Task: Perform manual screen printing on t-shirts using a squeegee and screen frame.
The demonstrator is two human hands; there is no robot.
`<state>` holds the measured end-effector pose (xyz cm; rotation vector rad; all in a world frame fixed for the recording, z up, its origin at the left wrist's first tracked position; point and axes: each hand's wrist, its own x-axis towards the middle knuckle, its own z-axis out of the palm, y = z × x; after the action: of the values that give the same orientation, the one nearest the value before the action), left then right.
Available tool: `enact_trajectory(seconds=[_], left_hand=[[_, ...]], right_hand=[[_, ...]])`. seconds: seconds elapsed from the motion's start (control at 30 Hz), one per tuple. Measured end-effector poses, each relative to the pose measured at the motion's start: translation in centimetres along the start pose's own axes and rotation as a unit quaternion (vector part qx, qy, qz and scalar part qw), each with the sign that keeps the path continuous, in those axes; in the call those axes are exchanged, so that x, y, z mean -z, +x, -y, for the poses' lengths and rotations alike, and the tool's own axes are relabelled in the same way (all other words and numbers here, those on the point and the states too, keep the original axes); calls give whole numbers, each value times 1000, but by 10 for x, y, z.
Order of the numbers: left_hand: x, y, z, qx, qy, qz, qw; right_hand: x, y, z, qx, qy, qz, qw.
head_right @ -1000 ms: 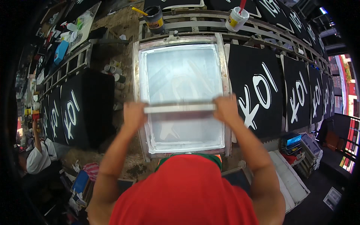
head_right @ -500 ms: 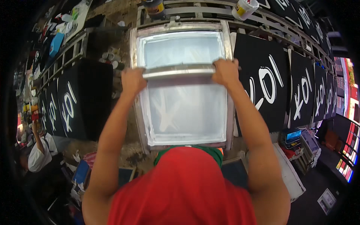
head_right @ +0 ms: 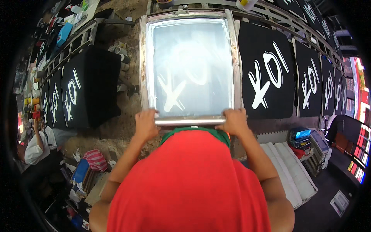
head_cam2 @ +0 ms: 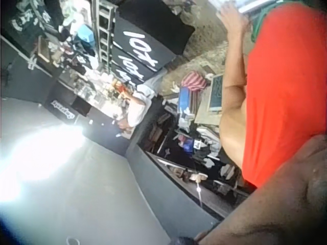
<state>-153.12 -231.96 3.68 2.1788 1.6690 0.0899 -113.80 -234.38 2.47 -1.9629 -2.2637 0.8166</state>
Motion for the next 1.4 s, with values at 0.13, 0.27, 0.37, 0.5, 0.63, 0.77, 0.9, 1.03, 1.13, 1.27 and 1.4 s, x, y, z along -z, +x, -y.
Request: enact_trajectory(seconds=[0.13,0.27,0.37,0.5,0.63,0.77,0.9,1.03,1.13,1.27,1.4], left_hand=[[17,21,13,-35,-73,-3,997],[4,22,15,-58,-44,-48,996],[-7,22,17,-55,-14,-45,997],[-16,26,10,-44,73,-44,995],[-20,45,11,8,72,41,997],[-8,86,21,1,77,87,993],[43,160,24,-62,88,-65,992],[88,254,41,-113,128,-168,971],[108,317,44,-123,144,-205,960],[92,375,68,-89,164,-180,966],[91,401,65,-61,167,-124,976]], right_hand=[[26,24,-9,19,142,0,990],[20,29,-5,17,100,-4,995],[-8,30,-20,53,45,-68,995],[-8,39,-1,36,-63,-59,996],[-8,62,-10,-12,-97,49,994],[11,94,-18,-9,-85,102,991],[62,157,-21,42,-57,-98,993],[118,234,-18,94,-72,-223,968],[144,290,-27,123,-87,-304,941],[140,356,-41,140,-89,-332,928],[139,380,-53,94,-105,-268,953]])
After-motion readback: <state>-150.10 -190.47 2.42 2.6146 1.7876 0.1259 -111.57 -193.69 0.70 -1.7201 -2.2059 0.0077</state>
